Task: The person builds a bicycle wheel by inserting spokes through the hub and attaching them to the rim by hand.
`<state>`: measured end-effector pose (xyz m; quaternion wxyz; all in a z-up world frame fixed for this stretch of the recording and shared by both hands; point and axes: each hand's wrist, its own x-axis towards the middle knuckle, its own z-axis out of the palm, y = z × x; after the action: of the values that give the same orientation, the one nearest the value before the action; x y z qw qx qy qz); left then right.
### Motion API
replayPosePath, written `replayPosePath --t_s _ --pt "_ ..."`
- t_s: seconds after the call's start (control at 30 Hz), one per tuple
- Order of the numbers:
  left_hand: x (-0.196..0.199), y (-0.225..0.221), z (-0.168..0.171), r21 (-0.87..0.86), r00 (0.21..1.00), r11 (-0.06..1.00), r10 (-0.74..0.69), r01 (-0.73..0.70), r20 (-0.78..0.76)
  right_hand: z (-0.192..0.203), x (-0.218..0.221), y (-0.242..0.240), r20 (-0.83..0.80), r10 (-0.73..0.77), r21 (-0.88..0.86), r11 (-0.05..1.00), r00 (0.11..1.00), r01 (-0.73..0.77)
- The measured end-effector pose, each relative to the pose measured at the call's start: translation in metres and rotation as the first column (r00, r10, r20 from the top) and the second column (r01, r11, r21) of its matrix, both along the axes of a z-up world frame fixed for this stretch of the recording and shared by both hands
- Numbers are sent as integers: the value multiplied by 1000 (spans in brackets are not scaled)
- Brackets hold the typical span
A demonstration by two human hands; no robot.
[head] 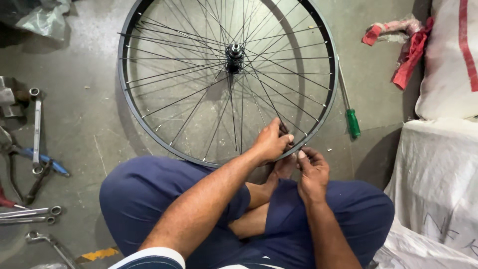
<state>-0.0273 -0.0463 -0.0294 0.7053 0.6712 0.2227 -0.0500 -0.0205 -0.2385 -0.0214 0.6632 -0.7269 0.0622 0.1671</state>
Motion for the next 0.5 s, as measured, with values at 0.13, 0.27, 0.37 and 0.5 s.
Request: replayPosePath --t_s 0.13,0.27,0.37,0.5 --pt "-4 0 4 -16 1000 1000 19 -19 4 0 0 5 3 -4 130 992 1000 4" --pt "-5 1 9 -48 1000 999 12 -13 -27 -1 -1 9 -95 5 272 962 995 21" --pt "-5 0 7 -73 1000 997 17 -18 -6 -1 -4 9 -151 -18 203 978 988 49" --pt "-4 -2 3 -39 1000 999 24 -23 20 -7 -8 7 -50 -8 125 992 999 15"
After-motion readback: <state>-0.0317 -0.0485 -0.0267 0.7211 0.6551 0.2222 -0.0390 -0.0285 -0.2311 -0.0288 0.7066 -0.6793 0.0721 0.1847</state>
